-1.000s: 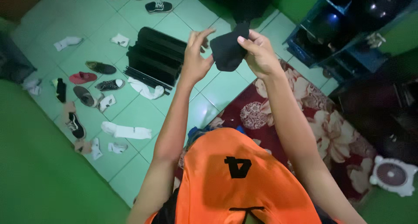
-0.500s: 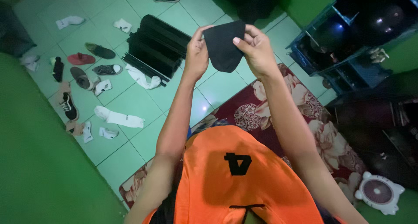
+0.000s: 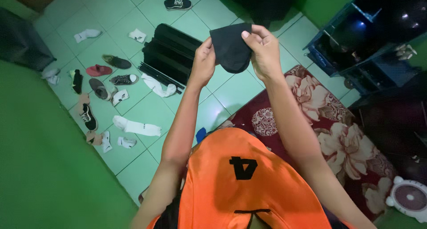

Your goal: The person sits on the floor and folds multiple pairs of socks, including black and beige ones, by hand. They place the folded socks into a blue plastic storage rack.

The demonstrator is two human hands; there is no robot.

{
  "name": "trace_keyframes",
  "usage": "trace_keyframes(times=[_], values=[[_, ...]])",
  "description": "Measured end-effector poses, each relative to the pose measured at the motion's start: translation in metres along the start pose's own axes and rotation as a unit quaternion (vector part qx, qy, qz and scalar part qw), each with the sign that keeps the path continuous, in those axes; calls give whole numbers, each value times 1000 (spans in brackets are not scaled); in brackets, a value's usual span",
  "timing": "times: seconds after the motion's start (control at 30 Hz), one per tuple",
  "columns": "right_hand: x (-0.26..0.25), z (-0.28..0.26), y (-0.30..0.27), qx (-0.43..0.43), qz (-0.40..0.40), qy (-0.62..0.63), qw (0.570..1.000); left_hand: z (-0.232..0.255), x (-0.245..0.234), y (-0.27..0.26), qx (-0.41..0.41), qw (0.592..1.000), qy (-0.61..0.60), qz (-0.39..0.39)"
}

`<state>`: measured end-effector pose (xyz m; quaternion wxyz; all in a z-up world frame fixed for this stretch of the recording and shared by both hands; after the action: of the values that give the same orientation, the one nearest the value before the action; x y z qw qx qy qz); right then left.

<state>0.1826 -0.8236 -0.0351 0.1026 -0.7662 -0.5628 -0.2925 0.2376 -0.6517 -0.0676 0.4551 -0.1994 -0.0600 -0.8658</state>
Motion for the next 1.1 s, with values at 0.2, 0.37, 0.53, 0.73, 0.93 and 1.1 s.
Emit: trace_keyframes(times=[0.2,0.37,0.53,0.73,0.93,1.1], values=[[15,11,0,-9,-48,-9,999,18,-4,-6,-32,994,-108,-14],[23,16,-5,-6,-84,-12,996,35,1,-13,54,997,47,19],[31,19,-8,-18,-113,14,993,37,-4,-15,32,995,84,50],[32,20,-10,-38,-132,13,990,35,-5,-15,45,995,71,51],[26,29,-4,-11,-11,39,999,35,-3,-16,74,989,125,34],[9,30,-5,-32,-18,48,998,31,-6,-17,52,993,94,44]])
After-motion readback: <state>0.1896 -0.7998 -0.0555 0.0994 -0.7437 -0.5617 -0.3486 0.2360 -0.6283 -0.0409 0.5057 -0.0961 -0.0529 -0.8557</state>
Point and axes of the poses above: each hand's wrist, its own y-axis towards the middle knuckle, its own x-axis out of the palm, z = x × y, the point moved 5 cm from there along y, towards the middle knuckle, and after that the axes turned 11 degrees about -x, right-handed, at the moved point
